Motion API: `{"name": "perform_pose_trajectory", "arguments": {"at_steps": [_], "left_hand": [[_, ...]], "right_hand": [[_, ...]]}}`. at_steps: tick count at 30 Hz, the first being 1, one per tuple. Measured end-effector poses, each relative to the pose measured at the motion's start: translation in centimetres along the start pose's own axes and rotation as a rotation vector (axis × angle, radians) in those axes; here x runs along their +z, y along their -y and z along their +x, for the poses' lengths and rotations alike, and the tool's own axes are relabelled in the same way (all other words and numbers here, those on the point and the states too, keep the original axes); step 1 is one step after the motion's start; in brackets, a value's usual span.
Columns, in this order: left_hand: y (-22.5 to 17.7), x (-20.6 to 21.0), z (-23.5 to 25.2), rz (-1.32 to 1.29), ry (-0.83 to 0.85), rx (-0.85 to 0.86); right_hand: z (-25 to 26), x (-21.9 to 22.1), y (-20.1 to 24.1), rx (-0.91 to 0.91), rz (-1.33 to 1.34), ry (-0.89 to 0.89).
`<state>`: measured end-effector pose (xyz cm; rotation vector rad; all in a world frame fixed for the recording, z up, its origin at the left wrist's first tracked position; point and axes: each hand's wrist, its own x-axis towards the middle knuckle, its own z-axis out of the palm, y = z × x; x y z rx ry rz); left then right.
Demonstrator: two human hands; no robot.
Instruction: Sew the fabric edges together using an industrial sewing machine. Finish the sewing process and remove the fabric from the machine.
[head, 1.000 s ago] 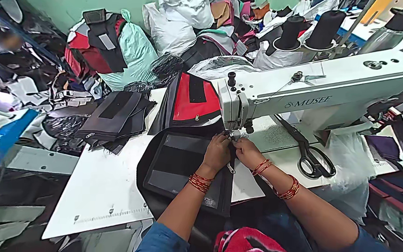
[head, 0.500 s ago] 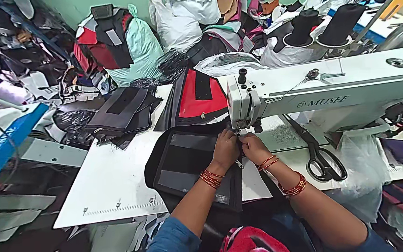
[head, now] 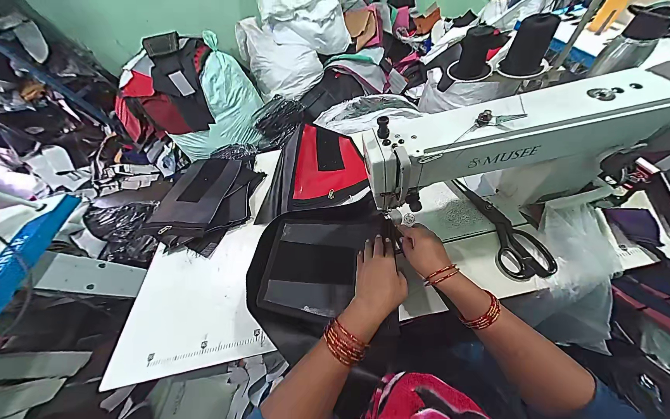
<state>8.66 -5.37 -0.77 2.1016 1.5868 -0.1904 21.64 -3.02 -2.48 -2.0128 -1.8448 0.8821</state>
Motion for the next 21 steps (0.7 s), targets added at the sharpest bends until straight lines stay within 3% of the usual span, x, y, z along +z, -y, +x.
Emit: {"name": "perform_pose_trajectory", "arguments": {"at_steps": [4, 14, 21], "left_hand": [[-0.8, 0.2, -1.7, 0.083, 0.041, -0.067], [-3.4, -0.7, 0.0, 0.152, 0.19, -0.115], [-0.9, -3.3, 0.8, -0.152, 0.189, -0.049]], "right_hand": [[-0.9, 0.3, -0.7, -0.003, 0.086, -0.053], [-1.8, 0.7, -0.8, -0.002, 0.16, -0.045], [-2.0, 0.9, -0.8, -0.022, 0.22, -0.029]]}}
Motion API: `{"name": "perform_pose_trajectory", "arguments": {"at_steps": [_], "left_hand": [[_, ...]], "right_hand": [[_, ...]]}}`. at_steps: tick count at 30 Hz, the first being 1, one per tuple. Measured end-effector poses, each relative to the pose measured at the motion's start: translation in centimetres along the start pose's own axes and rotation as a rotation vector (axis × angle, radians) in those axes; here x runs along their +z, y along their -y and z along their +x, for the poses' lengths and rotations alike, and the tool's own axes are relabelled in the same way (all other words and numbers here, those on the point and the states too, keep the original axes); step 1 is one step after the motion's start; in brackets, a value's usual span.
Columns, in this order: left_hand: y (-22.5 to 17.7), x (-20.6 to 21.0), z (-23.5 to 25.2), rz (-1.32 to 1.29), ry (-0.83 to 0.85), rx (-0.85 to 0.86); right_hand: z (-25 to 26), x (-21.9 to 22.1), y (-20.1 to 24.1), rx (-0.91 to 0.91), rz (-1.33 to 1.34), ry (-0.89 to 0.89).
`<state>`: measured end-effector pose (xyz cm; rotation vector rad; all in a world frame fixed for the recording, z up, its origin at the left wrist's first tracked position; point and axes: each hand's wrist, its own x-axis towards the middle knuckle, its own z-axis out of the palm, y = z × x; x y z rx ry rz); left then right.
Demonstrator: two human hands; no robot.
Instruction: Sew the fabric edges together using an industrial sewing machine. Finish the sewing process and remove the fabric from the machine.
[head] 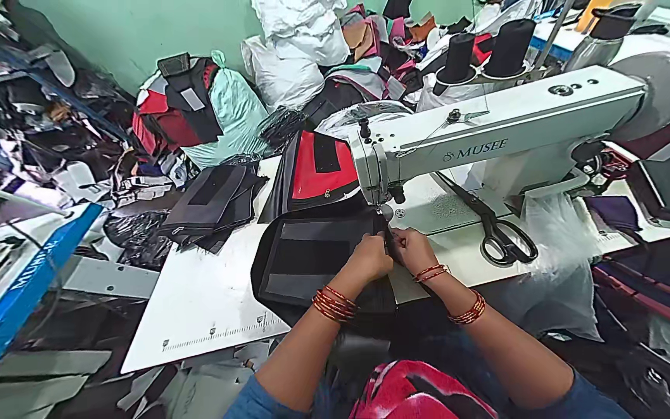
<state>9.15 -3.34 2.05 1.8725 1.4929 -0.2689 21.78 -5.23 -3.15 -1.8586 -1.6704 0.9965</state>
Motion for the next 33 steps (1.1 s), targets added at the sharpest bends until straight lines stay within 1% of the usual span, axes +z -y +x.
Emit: {"name": "perform_pose_trajectory", "arguments": {"at_steps": [3, 9, 11, 14, 16, 18, 22, 26, 30, 31, 33], "left_hand": [[0.2, 0.1, 0.2, -0.079, 0.012, 0.029], [0.4, 1.6, 0.4, -0.103, -0.026, 0.048], [0.8, 1.5, 0.4, -0.086, -0.013, 0.094], [2.1, 1.1, 0.6, 0.004, 0.003, 0.216], [3.0, 1.1, 0.7, 0.177, -0.045, 0.26], [4.5, 1.9, 0.9, 0.3, -0.143, 0.321], [7.0, 3.9, 1.8, 0.297, -0.349, 0.454], [6.9, 4.6, 1.8, 0.338, -0.383, 0.461], [6.1, 3.6, 1.5, 0.411, -0.291, 0.437], [6.3, 3.5, 1.6, 0.401, -0.295, 0.461], [6.9, 3.7, 1.9, 0.331, -0.36, 0.54]], "right_hand": [[0.0, 0.2, -0.2, 0.003, 0.05, 0.002], [0.2, 0.2, -0.4, 0.018, 0.09, 0.024], [0.2, 0.2, -0.4, 0.016, 0.09, 0.028], [0.3, 0.3, -0.7, 0.011, 0.101, 0.02], [0.4, 0.4, -0.9, 0.004, 0.109, 0.003], [0.3, 0.5, -1.0, -0.001, 0.104, 0.0], [0.0, 0.4, -0.7, -0.015, 0.057, 0.008], [-0.4, 0.4, -0.5, -0.043, -0.015, 0.005], [-0.7, 0.3, 0.1, -0.059, -0.127, 0.028], [-0.7, 0.3, 0.3, -0.063, -0.144, 0.04], [-0.7, 0.2, 0.7, -0.059, -0.176, 0.077]]}}
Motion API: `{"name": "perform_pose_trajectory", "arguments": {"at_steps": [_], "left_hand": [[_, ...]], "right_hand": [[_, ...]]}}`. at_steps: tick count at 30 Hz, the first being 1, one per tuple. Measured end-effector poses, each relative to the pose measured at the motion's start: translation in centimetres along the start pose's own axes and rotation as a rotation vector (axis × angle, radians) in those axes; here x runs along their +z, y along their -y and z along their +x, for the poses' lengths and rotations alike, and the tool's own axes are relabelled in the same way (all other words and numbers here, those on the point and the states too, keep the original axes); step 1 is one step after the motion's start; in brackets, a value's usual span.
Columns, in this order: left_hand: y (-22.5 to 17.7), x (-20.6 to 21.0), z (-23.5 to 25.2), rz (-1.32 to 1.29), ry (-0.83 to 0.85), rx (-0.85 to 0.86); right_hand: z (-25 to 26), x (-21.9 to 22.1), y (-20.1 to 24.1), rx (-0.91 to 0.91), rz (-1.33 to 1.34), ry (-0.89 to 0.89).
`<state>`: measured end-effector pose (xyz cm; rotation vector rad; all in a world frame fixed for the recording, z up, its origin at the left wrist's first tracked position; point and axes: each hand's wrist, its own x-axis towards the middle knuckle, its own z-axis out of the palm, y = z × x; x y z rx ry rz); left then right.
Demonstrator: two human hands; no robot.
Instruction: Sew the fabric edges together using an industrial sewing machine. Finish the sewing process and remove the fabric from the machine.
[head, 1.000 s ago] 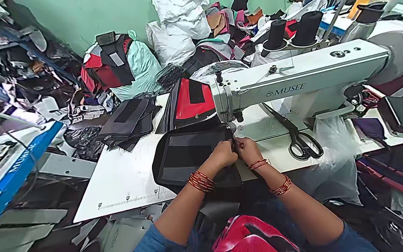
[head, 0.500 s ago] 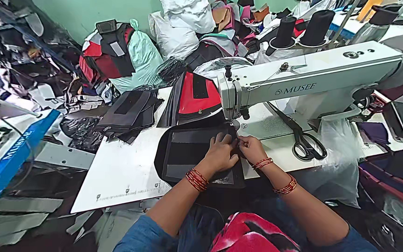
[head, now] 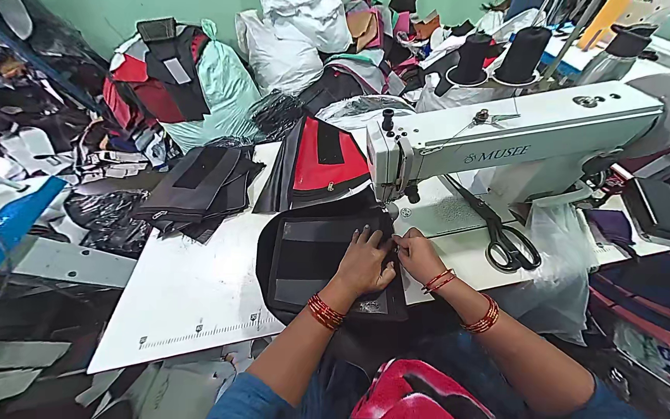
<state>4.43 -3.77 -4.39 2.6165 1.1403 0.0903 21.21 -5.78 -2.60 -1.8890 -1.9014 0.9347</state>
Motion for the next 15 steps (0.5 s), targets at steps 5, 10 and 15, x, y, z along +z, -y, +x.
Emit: {"name": "perform_pose_trajectory", "arguments": {"at_steps": [5, 10, 15], "left_hand": [[0.5, 1.0, -0.6, -0.179, -0.243, 0.022], [-0.4, 0.4, 1.1, -0.185, -0.335, -0.208], [-0.5, -1.0, 3.6, 0.088, -0.018, -0.087]], "right_hand": [[0.1, 0.2, 1.3, 0.036, -0.179, 0.119], [0.0, 0.5, 2.2, 0.05, -0.34, 0.189], [-0.2, 0.2, 2.8, 0.07, -0.358, 0.215]]}}
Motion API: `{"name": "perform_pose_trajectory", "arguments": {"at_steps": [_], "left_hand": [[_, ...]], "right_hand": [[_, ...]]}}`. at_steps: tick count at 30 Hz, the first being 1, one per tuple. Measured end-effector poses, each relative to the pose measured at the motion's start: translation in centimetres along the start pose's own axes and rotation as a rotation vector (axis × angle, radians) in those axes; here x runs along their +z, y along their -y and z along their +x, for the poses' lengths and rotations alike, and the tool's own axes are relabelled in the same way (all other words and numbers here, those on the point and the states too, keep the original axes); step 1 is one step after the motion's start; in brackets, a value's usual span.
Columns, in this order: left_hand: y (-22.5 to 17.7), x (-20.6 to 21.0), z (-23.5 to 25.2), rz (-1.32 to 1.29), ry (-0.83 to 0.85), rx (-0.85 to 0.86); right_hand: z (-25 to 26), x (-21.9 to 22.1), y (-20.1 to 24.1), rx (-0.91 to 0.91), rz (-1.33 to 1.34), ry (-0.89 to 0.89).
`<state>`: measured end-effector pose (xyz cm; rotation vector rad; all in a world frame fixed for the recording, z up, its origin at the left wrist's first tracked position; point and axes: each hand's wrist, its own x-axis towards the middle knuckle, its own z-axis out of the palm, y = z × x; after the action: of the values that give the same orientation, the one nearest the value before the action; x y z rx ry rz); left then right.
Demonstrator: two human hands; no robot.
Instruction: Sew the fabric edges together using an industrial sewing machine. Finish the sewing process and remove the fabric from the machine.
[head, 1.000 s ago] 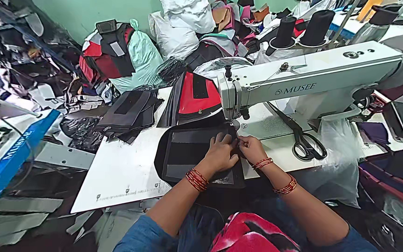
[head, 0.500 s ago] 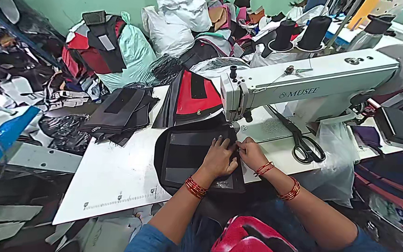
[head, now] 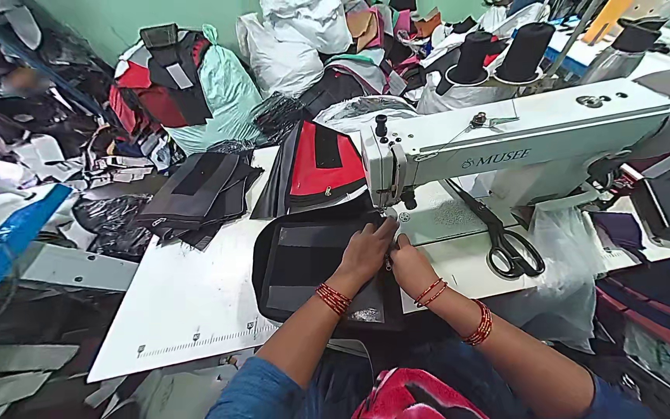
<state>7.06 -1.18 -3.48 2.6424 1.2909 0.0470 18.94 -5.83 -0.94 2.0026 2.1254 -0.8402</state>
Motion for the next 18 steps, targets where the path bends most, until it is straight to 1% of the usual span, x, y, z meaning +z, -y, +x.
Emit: {"name": "perform_pose_trajectory", "arguments": {"at_steps": [1, 2, 4, 6, 9, 11, 14, 18], "left_hand": [[0.0, -0.4, 0.4, 0.005, 0.08, 0.019], [0.0, -0.6, 0.7, -0.004, 0.126, 0.028], [0.4, -0.2, 0.8, -0.019, 0.099, 0.042], [0.7, 0.7, 0.2, -0.067, -0.003, 0.039], [1.4, 2.7, -0.3, -0.136, -0.278, 0.076], [1.6, 3.5, -0.2, -0.149, -0.4, 0.09], [1.6, 3.6, -0.3, -0.191, -0.399, 0.072], [1.4, 3.5, -0.4, -0.175, -0.414, 0.066]], "right_hand": [[0.0, 0.0, 0.0, -0.002, -0.003, 0.006], [0.0, 0.0, 0.0, -0.004, -0.004, 0.014], [0.0, -0.2, 0.0, -0.004, 0.002, 0.014], [0.0, -0.2, 0.0, -0.004, 0.009, 0.014], [0.2, -0.2, -0.1, -0.015, 0.016, 0.017], [0.4, 0.0, -0.2, -0.024, 0.018, 0.003], [0.5, 0.1, -0.3, -0.04, 0.017, -0.011], [0.6, -0.1, -0.3, -0.048, 0.028, 0.01]]}}
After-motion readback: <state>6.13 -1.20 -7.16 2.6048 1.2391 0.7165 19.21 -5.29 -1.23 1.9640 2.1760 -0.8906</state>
